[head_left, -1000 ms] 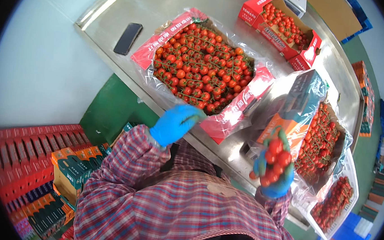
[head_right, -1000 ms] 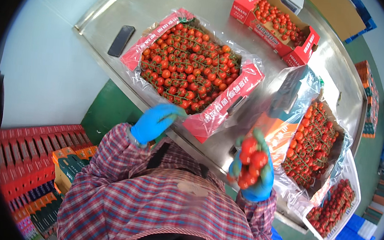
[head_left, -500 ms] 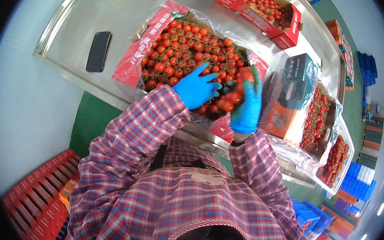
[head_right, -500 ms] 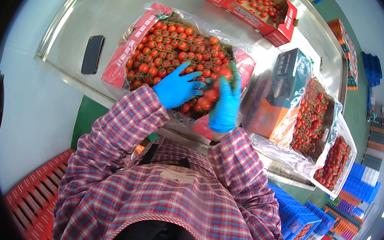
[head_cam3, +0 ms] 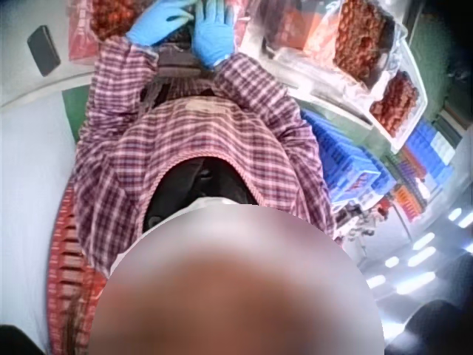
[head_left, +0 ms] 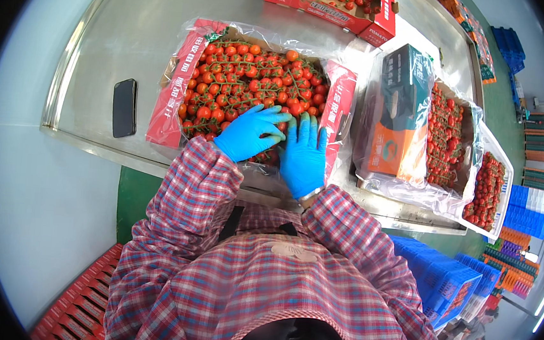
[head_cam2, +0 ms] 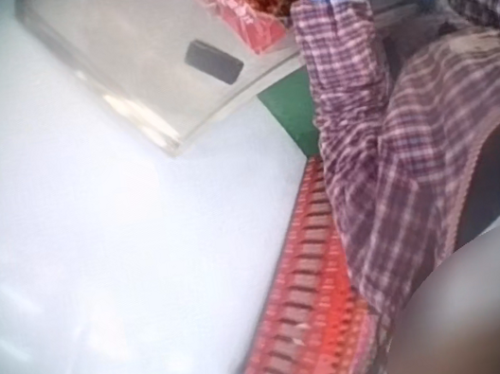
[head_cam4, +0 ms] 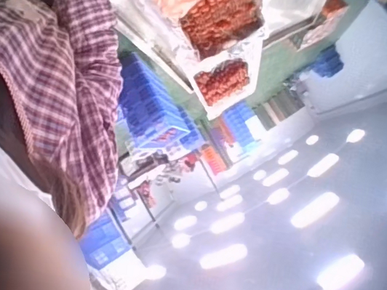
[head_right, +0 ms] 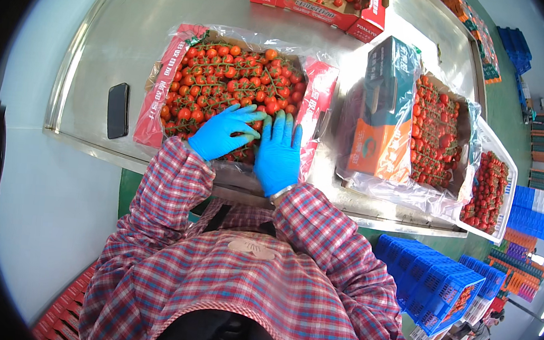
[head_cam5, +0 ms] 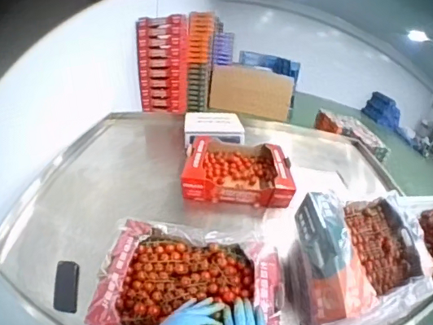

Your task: The person lines a cardboard tomato box with a plastic liner, then transfers vine tomatoes by hand from a white basket into the box, occasionally using shears to trim clusters, and arranges the tomatoes to fill the box. They repeat the filling with additional boxes on the stainless steel table.

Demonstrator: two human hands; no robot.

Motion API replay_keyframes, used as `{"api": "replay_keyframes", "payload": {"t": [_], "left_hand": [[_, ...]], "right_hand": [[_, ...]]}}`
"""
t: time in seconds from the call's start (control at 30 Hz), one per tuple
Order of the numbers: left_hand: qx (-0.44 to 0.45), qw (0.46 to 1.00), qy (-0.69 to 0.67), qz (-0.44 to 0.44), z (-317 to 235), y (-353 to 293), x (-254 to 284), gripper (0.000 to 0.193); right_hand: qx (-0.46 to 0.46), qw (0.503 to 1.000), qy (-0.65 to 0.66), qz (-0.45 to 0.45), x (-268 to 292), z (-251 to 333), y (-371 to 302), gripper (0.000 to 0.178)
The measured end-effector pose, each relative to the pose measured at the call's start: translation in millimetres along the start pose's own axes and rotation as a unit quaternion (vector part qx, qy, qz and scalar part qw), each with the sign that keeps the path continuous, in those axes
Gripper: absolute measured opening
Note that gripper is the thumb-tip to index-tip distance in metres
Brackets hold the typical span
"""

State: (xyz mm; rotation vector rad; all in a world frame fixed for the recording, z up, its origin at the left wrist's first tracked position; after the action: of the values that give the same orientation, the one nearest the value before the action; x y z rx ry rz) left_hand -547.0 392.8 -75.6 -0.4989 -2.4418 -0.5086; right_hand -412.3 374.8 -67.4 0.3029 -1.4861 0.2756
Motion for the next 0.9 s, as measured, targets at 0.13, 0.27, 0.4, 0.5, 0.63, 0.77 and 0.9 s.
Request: {"api": "replay_keyframes", "payload": {"t": [0.13, 0.27, 0.4, 0.5, 0.63, 0.77, 0.9], "left_hand": [[0.167, 0.936, -0.289, -0.106, 2.3, 7.9, 5.1, 0.022], [0.079, 0.987, 0.098, -0.096, -29.2, 34.7, -14.5, 0.041], [0.049, 0.967, 0.245, 0.044, -35.8, 36.4, -53.9, 0.060], [-0.026, 0.941, 0.337, -0.024, -30.0, 33.9, -52.2, 0.058], [-0.114, 0.959, 0.258, 0.015, -30.2, 54.2, -50.2, 0.058], [-0.030, 0.946, 0.317, 0.056, -40.0, 92.0, -61.4, 0.063], [-0.052, 0.945, 0.318, 0.050, -44.2, 100.9, -63.5, 0.065]], "right_hand": [[0.039, 0.998, 0.047, 0.004, 17.1, -2.8, -1.2, 0.059], [0.027, 0.966, 0.239, -0.092, 65.3, -48.8, -35.7, 0.060], [-0.019, 0.956, 0.276, -0.102, 86.4, -82.1, -80.0, 0.056], [-0.032, 0.944, 0.319, -0.078, 82.5, -90.1, -104.7, 0.054], [-0.005, 0.945, 0.287, -0.157, 86.5, -110.2, -119.8, 0.052], [-0.013, 0.951, 0.280, -0.133, 97.1, -151.3, -125.0, 0.052], [-0.032, 0.930, 0.335, -0.150, 122.3, -203.1, -152.7, 0.046]]}}
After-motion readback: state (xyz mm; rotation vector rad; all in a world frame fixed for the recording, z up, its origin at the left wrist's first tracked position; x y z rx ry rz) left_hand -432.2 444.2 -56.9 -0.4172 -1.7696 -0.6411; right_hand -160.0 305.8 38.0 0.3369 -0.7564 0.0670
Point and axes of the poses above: each hand's wrist, its own y-axis towards the middle knuckle, its own x-axis out of the back of the hand, z = x × y, the point moved 4 cm from there along y, towards the middle knuckle, and after that the axes turned 4 degrees about -z, right-handed, at the moved point
